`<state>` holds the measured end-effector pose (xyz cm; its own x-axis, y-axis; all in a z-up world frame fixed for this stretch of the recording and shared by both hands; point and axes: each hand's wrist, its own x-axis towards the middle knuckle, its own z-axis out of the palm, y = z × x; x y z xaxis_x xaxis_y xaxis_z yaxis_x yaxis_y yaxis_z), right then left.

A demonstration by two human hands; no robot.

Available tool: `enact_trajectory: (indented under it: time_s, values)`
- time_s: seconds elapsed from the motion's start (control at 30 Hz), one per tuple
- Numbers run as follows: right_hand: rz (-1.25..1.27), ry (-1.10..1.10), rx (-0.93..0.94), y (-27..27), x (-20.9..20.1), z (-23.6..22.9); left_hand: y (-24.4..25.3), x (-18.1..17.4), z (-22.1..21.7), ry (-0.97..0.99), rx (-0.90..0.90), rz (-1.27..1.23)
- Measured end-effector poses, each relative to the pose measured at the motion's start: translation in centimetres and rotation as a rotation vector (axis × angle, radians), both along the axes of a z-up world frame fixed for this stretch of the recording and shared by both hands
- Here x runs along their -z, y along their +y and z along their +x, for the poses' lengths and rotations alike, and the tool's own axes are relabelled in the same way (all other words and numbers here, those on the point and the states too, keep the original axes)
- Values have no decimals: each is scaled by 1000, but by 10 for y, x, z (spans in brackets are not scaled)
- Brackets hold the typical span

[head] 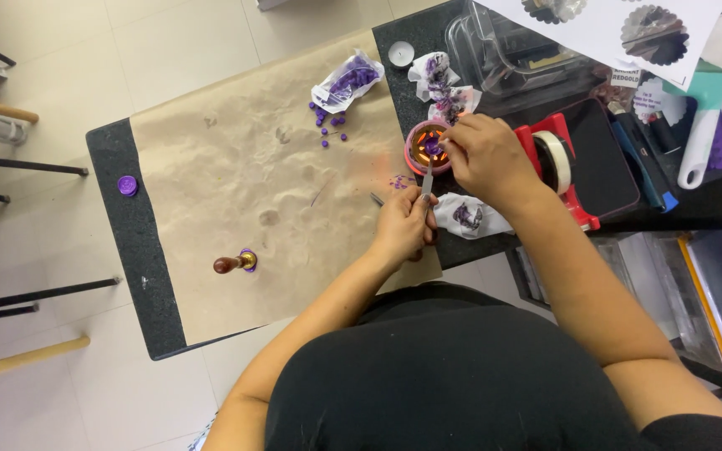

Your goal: Melting wax beads in a spoon and using a metal stamp to create decorative seals.

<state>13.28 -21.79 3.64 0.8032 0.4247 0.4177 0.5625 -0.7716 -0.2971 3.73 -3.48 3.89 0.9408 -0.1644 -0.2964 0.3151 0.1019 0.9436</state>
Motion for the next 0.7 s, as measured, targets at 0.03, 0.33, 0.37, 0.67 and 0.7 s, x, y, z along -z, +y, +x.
enact_trajectory:
  time_s: [0.03,0.33,0.37,0.67,0.7]
  values:
    - [-1,2,-2,-2,1,2,1,-2,0,2,-2,-1]
    - [107,29,5,-3,-22,-3,4,-6,1,13,16,-8]
    - [112,20,11,-3,-29,-5,4,-2,2,6,12,-7]
    - [108,-10,1,-2,-40,-9,4,-4,1,17,18,0]
    - [99,-11,-2,-2,-39,-8,4,-4,1,24,11,-12]
